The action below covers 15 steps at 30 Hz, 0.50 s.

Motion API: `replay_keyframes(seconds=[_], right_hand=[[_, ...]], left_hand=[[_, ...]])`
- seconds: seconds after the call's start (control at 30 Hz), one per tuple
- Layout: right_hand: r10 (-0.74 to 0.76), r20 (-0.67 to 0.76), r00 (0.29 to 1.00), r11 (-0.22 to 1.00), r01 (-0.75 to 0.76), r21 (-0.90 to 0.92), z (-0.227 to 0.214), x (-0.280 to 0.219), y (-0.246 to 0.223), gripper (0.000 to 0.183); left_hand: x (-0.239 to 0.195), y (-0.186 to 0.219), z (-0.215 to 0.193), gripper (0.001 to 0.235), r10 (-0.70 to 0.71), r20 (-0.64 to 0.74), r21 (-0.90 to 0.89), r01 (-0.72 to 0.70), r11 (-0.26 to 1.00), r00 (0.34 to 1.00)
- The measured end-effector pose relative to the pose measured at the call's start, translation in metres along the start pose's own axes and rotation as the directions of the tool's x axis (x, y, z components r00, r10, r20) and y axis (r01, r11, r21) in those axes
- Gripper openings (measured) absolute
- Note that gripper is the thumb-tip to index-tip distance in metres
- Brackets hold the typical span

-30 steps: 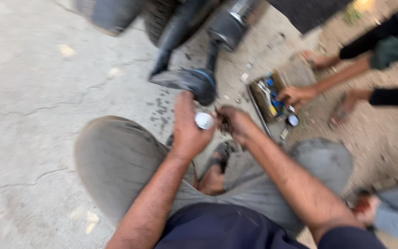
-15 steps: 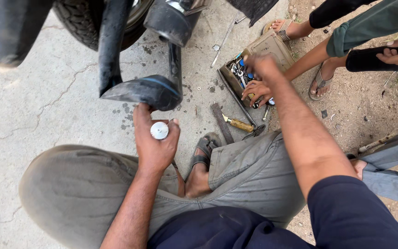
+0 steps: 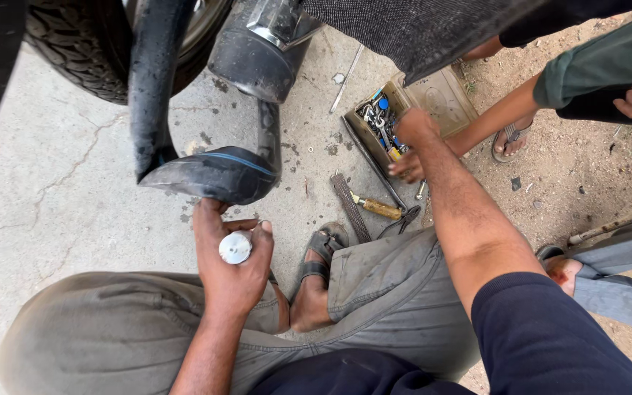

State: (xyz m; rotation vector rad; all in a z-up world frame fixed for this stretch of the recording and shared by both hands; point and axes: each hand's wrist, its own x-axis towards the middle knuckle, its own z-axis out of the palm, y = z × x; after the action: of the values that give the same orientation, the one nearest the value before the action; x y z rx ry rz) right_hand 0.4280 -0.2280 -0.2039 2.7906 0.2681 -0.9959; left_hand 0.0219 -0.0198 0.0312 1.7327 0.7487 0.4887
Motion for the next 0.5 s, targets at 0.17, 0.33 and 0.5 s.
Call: replay_keyframes(seconds=[0.17, 0.33, 0.5], right_hand=[[0.018, -0.175, 0.984, 0.989, 0.008, 0.148, 0.005, 0.016, 0.011, 0.024], [-0.027, -0.132, 0.991, 1.000, 0.027, -0.001, 0.026, 0.030, 0.024, 0.024], [0.077, -0.096, 0.992, 0.984, -0.060, 0.169, 0.033, 0.039, 0.042, 0.026]], left_hand=[[0.004, -0.003, -0.003, 0.069, -0.105, -0.012, -0.009, 0.105, 0.994, 0.994], [0.008, -0.003, -0.002, 0.068, -0.103, -0.018, -0.007, 0.103, 0.995, 0.994], [0.010, -0.004, 0.002, 0.067, -0.084, -0.030, -0.016, 0.084, 0.996, 0.996]])
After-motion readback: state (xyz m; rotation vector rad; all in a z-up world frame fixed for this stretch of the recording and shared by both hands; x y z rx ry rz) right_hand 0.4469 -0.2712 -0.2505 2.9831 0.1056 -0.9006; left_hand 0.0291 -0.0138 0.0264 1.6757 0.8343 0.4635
